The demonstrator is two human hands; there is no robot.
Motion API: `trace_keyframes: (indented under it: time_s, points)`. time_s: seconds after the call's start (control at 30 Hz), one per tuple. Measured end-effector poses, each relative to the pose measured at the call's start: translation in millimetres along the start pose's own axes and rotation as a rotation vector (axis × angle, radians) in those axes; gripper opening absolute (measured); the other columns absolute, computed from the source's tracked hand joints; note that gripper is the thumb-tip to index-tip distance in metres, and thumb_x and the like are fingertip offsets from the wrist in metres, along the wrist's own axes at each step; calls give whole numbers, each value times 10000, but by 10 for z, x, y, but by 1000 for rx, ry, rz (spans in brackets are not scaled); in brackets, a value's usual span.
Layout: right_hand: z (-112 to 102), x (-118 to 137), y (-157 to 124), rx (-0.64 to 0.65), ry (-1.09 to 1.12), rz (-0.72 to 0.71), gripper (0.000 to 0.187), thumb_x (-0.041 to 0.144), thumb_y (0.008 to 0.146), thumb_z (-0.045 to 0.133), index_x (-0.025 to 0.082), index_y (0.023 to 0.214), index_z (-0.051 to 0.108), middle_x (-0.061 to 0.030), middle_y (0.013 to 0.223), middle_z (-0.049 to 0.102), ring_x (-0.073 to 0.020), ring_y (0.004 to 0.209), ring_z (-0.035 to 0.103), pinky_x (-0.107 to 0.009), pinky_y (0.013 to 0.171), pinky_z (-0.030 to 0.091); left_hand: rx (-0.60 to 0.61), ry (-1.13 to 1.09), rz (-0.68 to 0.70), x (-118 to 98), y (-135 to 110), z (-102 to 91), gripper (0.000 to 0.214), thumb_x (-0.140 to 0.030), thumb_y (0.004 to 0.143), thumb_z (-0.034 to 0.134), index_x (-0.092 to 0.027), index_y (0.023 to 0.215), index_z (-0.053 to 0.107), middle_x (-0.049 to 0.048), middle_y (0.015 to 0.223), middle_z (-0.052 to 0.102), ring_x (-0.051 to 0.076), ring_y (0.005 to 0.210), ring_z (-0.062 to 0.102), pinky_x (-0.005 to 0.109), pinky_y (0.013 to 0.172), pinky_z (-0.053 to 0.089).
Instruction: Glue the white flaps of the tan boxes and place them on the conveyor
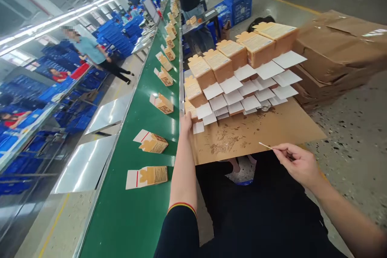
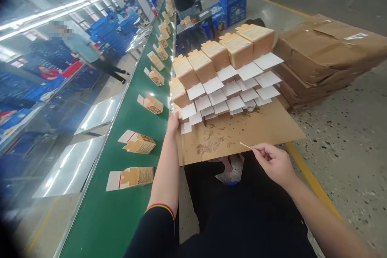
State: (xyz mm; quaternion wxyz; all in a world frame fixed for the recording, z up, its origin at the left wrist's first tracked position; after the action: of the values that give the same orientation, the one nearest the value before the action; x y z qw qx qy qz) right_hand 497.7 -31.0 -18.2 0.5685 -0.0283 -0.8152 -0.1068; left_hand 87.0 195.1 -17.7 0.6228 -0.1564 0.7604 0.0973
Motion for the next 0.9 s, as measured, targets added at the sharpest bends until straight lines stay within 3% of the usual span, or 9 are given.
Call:
trace_keyframes:
  time_s: [0.1,0.2,0.3,0.37,0.5,0.6,0.9]
  points:
    - [-93,9,36,-34,4,25,456,709,995,733,271,904,820,-20,645,630,-175,555,574,-312,523,509,-60,-109,-22,208,-437,-287,583,-702,980,734,-206,1286,752,182,1395,806,366,1423,728,531,1203,587]
    - [17,72,57,33,11,25,418,627,1026,714,238,906,809,-24,668,657,-165,573,577,-294,541,492,-119,-359,-9,459,-1010,-556,712,-658,818,947,-228,1347,741,179,1475,776,363,1431,729,530,1199,603]
    - [386,156,59,195,24,-37,335,498,1061,664,229,904,788,-5,662,649,-145,559,552,-272,544,456,-89,-413,-23,627,-1510,-551,786,-586,733,1043,-258,1378,735,169,1513,759,369,1483,695,544,1243,575]
    - [724,202,61,310,7,-115,273,396,1069,629,232,892,758,11,661,635,-135,565,545,-260,571,442,-101,-409,-26,649,-1693,-453,819,-592,722,1054,-277,1398,716,159,1532,748,363,1524,666,539,1270,554]
    - [1345,208,114,433,-192,-264,204,204,1044,583,228,894,718,10,689,656,-143,626,585,-264,654,412,-133,-379,-47,572,-1751,-310,886,-620,671,1082,-270,1387,693,171,1540,736,362,1538,655,539,1281,546]
    - [1612,146,175,467,-386,-333,218,172,1070,552,213,945,725,-24,747,707,-168,666,608,-288,670,367,-127,-387,-80,513,-1748,-302,950,-607,620,1113,-263,1390,675,179,1554,725,360,1530,662,532,1284,546]
    - [1761,82,74,573,-425,-474,238,132,1040,565,200,829,651,-43,720,677,-177,652,535,-321,684,311,-146,-346,-80,486,-1827,-301,896,-615,634,1101,-260,1307,627,168,1462,756,349,1499,682,526,1282,550]
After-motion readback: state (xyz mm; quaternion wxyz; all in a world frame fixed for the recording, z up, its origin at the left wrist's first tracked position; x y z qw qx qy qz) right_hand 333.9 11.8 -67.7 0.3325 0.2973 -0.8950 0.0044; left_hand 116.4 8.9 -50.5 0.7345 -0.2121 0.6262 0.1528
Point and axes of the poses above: each hand's wrist, its own y-axis towards the middle knuckle, its own z-axis out of the palm, x = y × z, the point moved 4 cm from there along y, towards the middle knuckle
